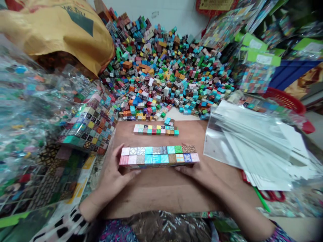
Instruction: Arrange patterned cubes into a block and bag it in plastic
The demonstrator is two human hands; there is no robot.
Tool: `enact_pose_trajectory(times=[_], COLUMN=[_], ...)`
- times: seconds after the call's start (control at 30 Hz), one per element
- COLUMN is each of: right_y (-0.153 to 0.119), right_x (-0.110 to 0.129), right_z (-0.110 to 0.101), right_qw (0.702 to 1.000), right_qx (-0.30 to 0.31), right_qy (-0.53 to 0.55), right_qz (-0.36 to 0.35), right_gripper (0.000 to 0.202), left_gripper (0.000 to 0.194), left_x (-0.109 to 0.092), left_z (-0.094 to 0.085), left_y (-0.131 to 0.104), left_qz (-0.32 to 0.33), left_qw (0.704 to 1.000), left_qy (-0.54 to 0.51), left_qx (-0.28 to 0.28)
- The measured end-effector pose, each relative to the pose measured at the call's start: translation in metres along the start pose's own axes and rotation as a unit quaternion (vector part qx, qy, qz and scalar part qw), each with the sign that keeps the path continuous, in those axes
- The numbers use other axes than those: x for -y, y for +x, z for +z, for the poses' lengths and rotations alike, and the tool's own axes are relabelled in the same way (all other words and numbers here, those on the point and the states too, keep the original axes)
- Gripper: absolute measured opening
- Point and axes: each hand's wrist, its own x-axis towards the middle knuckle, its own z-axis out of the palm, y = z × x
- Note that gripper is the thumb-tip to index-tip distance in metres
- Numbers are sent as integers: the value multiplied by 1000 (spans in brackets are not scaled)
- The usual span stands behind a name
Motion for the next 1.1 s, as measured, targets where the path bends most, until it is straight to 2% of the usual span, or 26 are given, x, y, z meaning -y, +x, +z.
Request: enact_pose_trajectory(times=[0.1,0.17,0.23,0.4,0.53,0.67,0.7,0.77,0.83,0.9,0.97,1.03,1.1], right_y=[8,9,8,2,-1,-5,-4,1,12,28,49,71,90], right_x=[11,14,14,12,11,6,4,-1,-9,-18,-26,-30,-31], right_z=[-1,-2,-3,-2,-7,-32,-40,-55,-64,-65,-59,-49,-39], right_qw=[991,989,990,990,990,989,985,978,982,992,997,998,993], right_qx=[75,75,68,71,97,136,154,169,127,49,-5,-23,-37], right_qy=[102,120,112,103,79,58,73,113,123,89,45,-16,-100], right_qz=[40,52,57,67,59,30,34,55,71,74,65,59,54], right_gripper=[37,35,36,33,31,62,65,57,43,34,36,46,56], left_gripper=[57,42,36,35,42,60,61,55,45,41,47,49,49], left_x=[-7,-11,-15,-20,-18,-10,-9,-7,-8,-10,-10,-8,-5], left_z=[-3,-5,-7,-5,-11,-24,-26,-27,-24,-19,-14,-8,-2], left_y=[7,10,10,9,7,3,2,6,16,32,54,77,99], left_qz=[-62,-69,-70,-94,-101,-89,-91,-108,-134,-160,-151,-104,-46], left_qw=[994,991,991,987,984,979,974,965,960,964,976,991,997], left_qy=[-42,-58,-63,-64,-67,-137,-170,-228,-247,-211,-154,-79,53], left_qx=[79,95,92,110,128,125,117,75,9,-26,-13,13,41])
